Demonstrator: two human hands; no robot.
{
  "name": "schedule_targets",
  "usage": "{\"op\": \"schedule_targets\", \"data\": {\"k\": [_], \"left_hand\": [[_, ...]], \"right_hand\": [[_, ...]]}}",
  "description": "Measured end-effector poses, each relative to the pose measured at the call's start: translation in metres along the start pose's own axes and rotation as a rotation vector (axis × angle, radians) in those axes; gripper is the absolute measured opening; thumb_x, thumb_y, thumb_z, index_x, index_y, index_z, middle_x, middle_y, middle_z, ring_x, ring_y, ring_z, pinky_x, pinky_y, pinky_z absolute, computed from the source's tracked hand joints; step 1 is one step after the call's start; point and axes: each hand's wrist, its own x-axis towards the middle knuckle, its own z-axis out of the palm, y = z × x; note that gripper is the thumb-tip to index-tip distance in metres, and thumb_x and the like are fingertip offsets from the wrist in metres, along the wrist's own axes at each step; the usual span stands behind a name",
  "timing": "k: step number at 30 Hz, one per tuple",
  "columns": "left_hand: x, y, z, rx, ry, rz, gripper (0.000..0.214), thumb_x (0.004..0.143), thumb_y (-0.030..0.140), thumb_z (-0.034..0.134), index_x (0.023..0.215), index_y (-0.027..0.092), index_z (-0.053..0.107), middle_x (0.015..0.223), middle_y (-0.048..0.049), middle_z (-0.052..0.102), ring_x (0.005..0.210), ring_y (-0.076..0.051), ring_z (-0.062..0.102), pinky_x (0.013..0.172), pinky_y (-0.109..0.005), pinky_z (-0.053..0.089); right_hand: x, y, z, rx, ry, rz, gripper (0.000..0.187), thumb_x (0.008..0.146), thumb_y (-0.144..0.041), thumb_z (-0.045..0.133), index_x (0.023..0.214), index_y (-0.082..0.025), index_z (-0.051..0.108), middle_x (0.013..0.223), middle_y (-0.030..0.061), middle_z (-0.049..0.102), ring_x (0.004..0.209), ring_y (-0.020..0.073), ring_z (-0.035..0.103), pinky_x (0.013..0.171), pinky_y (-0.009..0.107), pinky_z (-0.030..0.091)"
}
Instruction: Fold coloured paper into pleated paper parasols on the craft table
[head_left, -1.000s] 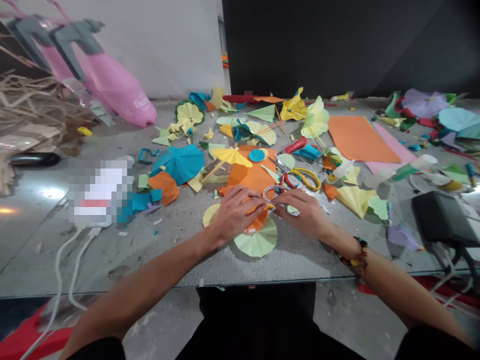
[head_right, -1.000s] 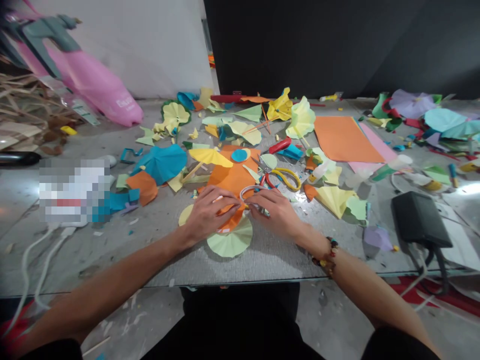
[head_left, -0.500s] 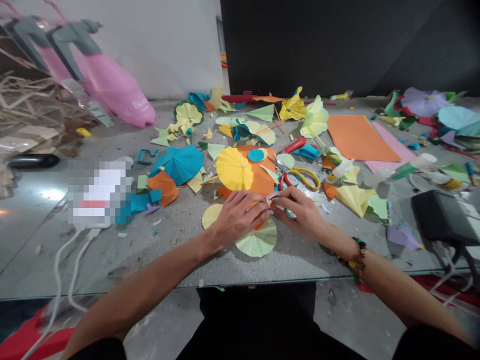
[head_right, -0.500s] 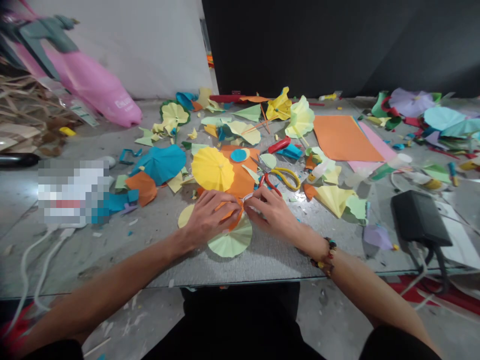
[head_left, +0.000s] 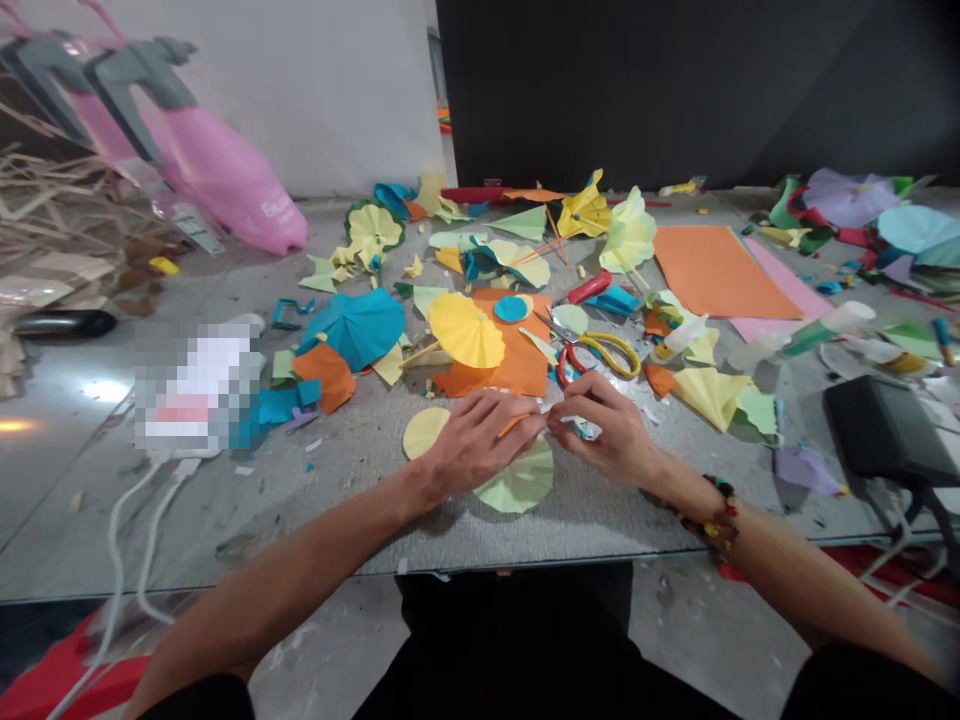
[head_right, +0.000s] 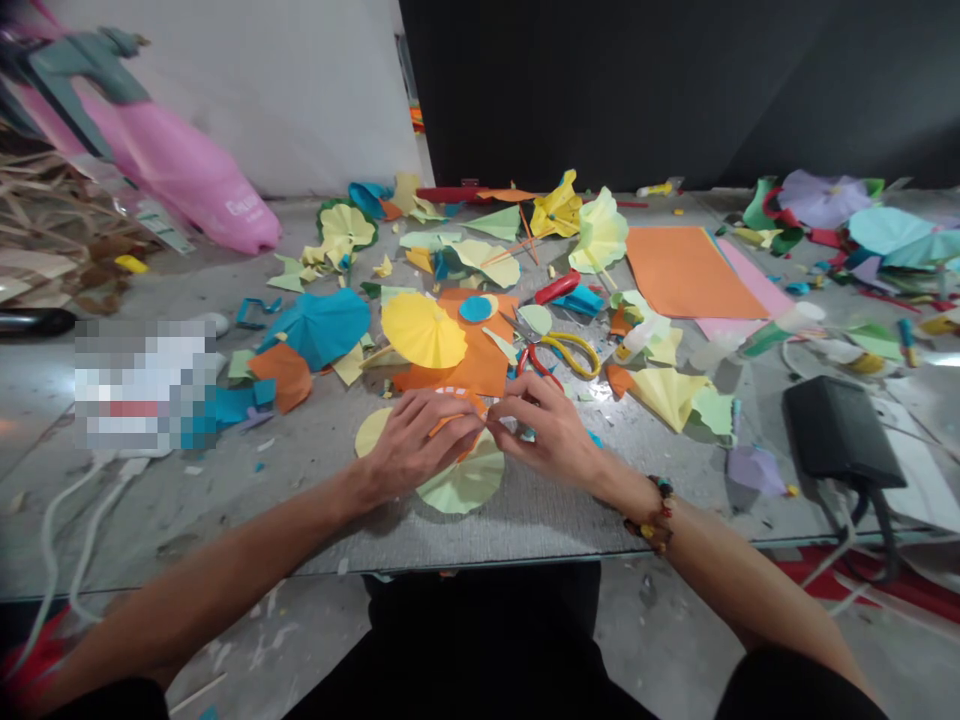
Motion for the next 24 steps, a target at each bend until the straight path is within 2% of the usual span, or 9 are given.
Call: {"op": "schedule_targets", "data": {"k": [5, 10, 13, 16, 19, 21, 22, 23, 24], "left_hand": [[0.001, -0.001, -0.004, -0.021, -0.03, -0.012, 0.022, 0.1, 0.015, 0.06, 0.119, 0.025, 0.064, 0.108, -0.0038, 0.074, 0.099, -0.018, 0.069, 0.091, -0.033, 0.047], [0.003, -0.002, -0.007, 0.032, 0.001, 0.043, 0.021, 0.1, 0.013, 0.059, 0.116, 0.025, 0.066, 0.108, -0.0033, 0.075, 0.103, -0.018, 0.069, 0.095, -0.032, 0.047], [0.002, -0.005, -0.008, -0.059, 0.015, 0.039, 0.027, 0.099, 0.013, 0.06, 0.12, 0.027, 0.066, 0.11, -0.003, 0.075, 0.103, -0.018, 0.069, 0.095, -0.032, 0.048], [0.0, -0.007, -0.009, -0.127, -0.028, 0.002, 0.032, 0.099, 0.013, 0.06, 0.124, 0.032, 0.066, 0.111, -0.0013, 0.075, 0.104, -0.017, 0.07, 0.098, -0.032, 0.049], [-0.005, -0.008, -0.009, -0.173, -0.128, -0.013, 0.031, 0.1, 0.016, 0.058, 0.122, 0.035, 0.068, 0.111, -0.0001, 0.076, 0.101, -0.016, 0.071, 0.1, -0.033, 0.051], [-0.01, -0.008, -0.009, -0.237, -0.215, 0.005, 0.028, 0.101, 0.022, 0.057, 0.119, 0.038, 0.069, 0.108, 0.0015, 0.076, 0.096, -0.016, 0.072, 0.096, -0.033, 0.053], [-0.013, -0.01, -0.009, -0.263, -0.234, 0.011, 0.025, 0.101, 0.025, 0.057, 0.117, 0.039, 0.07, 0.104, 0.0019, 0.076, 0.093, -0.017, 0.072, 0.092, -0.033, 0.055], [-0.016, -0.011, -0.008, -0.274, -0.225, -0.006, 0.022, 0.101, 0.028, 0.058, 0.114, 0.04, 0.071, 0.101, 0.0017, 0.076, 0.09, -0.017, 0.072, 0.089, -0.034, 0.056], [-0.018, -0.014, -0.007, -0.253, -0.167, -0.042, 0.018, 0.101, 0.03, 0.059, 0.112, 0.038, 0.071, 0.097, 0.0004, 0.075, 0.089, -0.018, 0.071, 0.087, -0.035, 0.056]], "right_hand": [[-0.002, 0.001, 0.0, 0.029, 0.009, 0.036, 0.008, 0.095, -0.02, 0.065, 0.098, -0.026, 0.068, 0.094, 0.0038, 0.062, 0.082, 0.018, 0.061, 0.071, 0.034, 0.053], [-0.002, 0.001, 0.0, 0.071, 0.023, 0.034, 0.008, 0.095, -0.019, 0.066, 0.099, -0.026, 0.068, 0.094, 0.0039, 0.061, 0.084, 0.0186, 0.062, 0.072, 0.034, 0.053], [-0.001, -0.002, 0.0, 0.084, 0.025, 0.033, 0.007, 0.096, -0.02, 0.066, 0.099, -0.026, 0.068, 0.093, 0.0037, 0.06, 0.083, 0.018, 0.061, 0.07, 0.033, 0.053], [0.0, -0.007, 0.001, 0.085, 0.024, 0.05, 0.005, 0.097, -0.023, 0.065, 0.099, -0.026, 0.068, 0.093, 0.0038, 0.06, 0.082, 0.018, 0.061, 0.069, 0.034, 0.054], [0.001, -0.004, -0.002, 0.097, 0.011, 0.086, 0.004, 0.098, -0.026, 0.064, 0.098, -0.026, 0.068, 0.092, 0.0042, 0.061, 0.083, 0.0191, 0.061, 0.07, 0.036, 0.055], [0.002, 0.007, -0.01, 0.063, 0.084, 0.164, 0.007, 0.099, -0.029, 0.061, 0.096, -0.026, 0.067, 0.09, 0.0043, 0.062, 0.083, 0.0204, 0.061, 0.07, 0.037, 0.055], [0.003, 0.015, -0.015, 0.017, 0.18, 0.209, 0.01, 0.101, -0.031, 0.059, 0.095, -0.026, 0.066, 0.089, 0.0044, 0.061, 0.082, 0.0208, 0.061, 0.068, 0.037, 0.054], [0.003, 0.025, -0.02, -0.053, 0.298, 0.258, 0.013, 0.102, -0.032, 0.057, 0.093, -0.026, 0.065, 0.087, 0.0047, 0.061, 0.08, 0.0212, 0.06, 0.068, 0.038, 0.054], [0.003, 0.034, -0.024, -0.126, 0.37, 0.294, 0.014, 0.102, -0.033, 0.058, 0.093, -0.026, 0.066, 0.087, 0.0054, 0.061, 0.082, 0.0223, 0.06, 0.07, 0.04, 0.054]]}}
